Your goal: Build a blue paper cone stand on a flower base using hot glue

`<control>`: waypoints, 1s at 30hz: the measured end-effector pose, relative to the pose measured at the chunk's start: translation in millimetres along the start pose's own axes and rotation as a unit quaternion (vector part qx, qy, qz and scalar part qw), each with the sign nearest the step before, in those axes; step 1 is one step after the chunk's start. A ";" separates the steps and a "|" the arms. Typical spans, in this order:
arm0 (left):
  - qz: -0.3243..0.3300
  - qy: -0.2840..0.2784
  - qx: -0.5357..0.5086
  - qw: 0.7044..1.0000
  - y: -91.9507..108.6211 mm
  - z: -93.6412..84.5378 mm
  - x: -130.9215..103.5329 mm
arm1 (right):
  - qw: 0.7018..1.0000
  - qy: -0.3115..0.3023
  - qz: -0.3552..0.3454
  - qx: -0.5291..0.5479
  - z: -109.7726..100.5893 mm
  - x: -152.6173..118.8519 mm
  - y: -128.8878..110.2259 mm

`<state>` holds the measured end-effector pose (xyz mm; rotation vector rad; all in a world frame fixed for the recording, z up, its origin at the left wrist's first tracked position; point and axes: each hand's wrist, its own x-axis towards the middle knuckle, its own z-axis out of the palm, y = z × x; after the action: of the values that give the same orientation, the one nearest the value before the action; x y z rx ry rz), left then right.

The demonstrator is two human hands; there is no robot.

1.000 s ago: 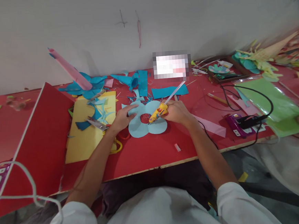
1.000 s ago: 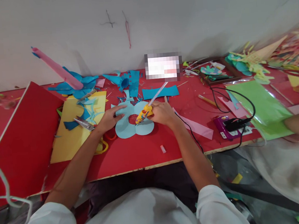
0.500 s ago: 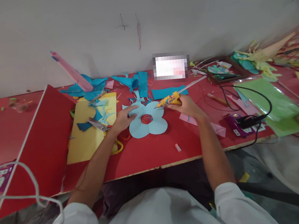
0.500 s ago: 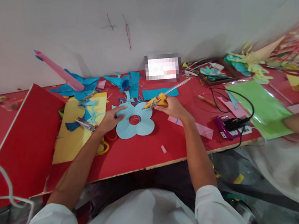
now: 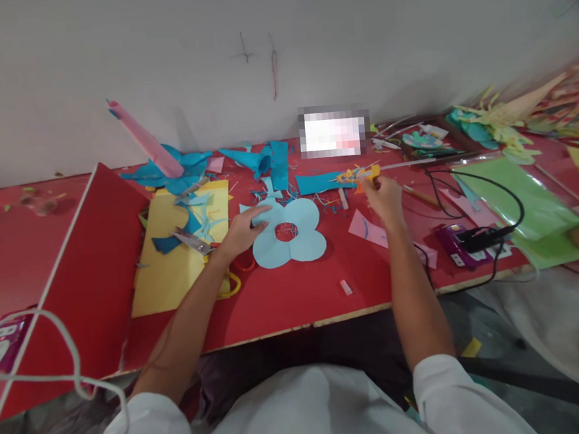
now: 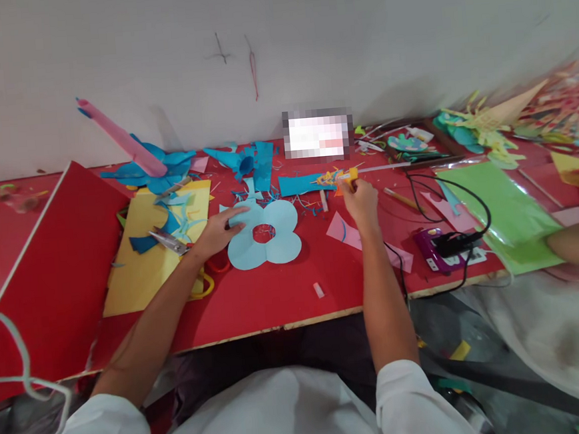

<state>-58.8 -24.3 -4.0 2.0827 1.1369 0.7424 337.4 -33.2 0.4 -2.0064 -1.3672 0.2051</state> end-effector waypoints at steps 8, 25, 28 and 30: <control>-0.004 -0.002 0.015 1.000 3.1 -2.9 -0.7 | 0.998 0.009 0.048 -0.027 0.1 3.8 13.0; -0.041 0.047 -0.176 0.982 7.7 -7.4 -3.1 | 0.967 -0.099 -0.171 0.161 25.4 -45.7 -56.8; -0.055 0.058 -0.237 0.968 9.7 -8.7 -5.0 | 0.952 -0.151 -0.179 0.197 32.7 -56.6 -67.4; -0.050 0.053 -0.269 0.960 13.2 -9.1 -6.6 | 0.944 -0.170 -0.186 0.213 32.6 -58.4 -69.6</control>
<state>-61.8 -33.1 10.7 1.5338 0.9532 0.9952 243.4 -54.8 4.8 -1.3688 -1.7145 0.6386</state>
